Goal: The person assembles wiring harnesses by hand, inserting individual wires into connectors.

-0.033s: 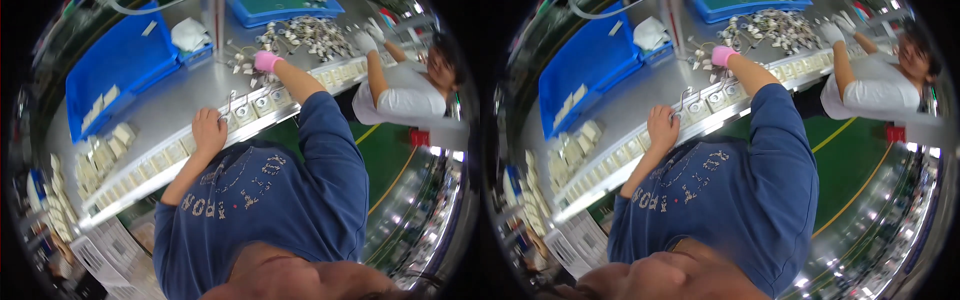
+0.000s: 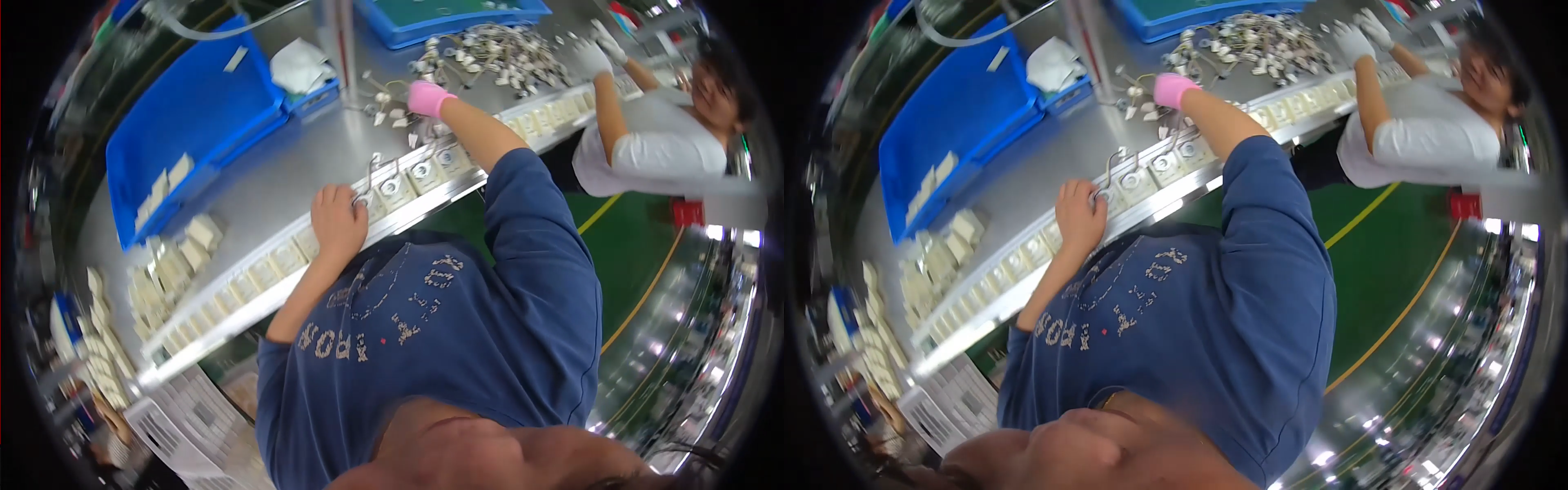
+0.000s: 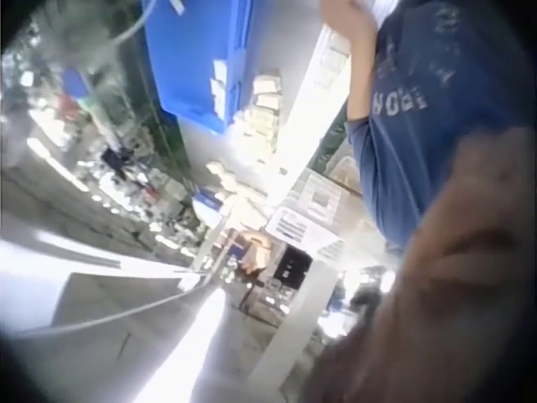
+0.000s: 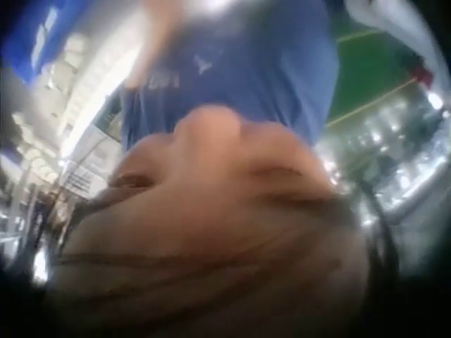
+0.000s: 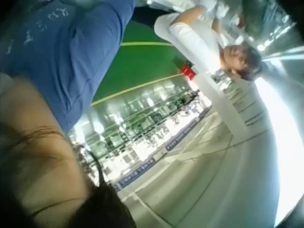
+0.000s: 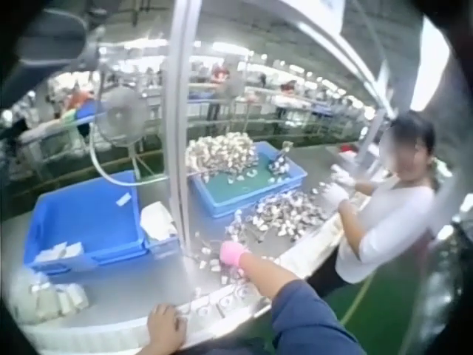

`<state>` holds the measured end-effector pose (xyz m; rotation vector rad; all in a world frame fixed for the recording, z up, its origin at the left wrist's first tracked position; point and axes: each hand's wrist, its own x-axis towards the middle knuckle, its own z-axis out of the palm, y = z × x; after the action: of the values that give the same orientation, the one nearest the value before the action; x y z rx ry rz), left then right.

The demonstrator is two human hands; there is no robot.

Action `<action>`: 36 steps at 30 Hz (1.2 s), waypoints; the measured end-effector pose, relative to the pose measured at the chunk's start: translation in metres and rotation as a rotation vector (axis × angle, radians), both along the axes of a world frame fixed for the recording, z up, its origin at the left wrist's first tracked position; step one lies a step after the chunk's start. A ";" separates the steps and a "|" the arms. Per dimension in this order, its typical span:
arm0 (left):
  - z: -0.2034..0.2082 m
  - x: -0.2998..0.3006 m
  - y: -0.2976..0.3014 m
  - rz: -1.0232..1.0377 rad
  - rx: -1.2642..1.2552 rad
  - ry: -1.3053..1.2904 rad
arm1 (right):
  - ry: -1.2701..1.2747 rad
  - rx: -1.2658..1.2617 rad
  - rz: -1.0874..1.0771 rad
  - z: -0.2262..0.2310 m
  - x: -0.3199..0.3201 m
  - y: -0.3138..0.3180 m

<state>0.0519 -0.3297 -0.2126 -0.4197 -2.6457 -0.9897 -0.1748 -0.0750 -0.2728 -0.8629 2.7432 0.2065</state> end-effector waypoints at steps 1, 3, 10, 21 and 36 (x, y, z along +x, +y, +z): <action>-0.001 0.000 -0.001 -0.001 -0.008 -0.020 | 0.005 -0.111 -0.138 0.016 0.001 -0.003; -0.002 0.000 -0.003 -0.060 -0.016 -0.025 | 0.301 -0.524 -0.333 0.025 -0.006 0.005; 0.016 -0.010 -0.022 -0.122 0.166 -0.401 | -0.148 -1.734 -0.637 0.149 0.038 -0.012; 0.049 -0.068 -0.054 -0.243 0.470 -0.573 | -0.756 -0.959 0.368 0.194 0.113 -0.125; 0.022 -0.033 -0.041 -0.013 1.549 -0.976 | 0.284 -0.746 0.155 0.108 0.178 -0.148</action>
<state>0.0188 -0.3707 -0.1910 0.5326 -1.4089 -3.2202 0.0034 -0.2225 -0.1645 -1.3010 3.0351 -0.7741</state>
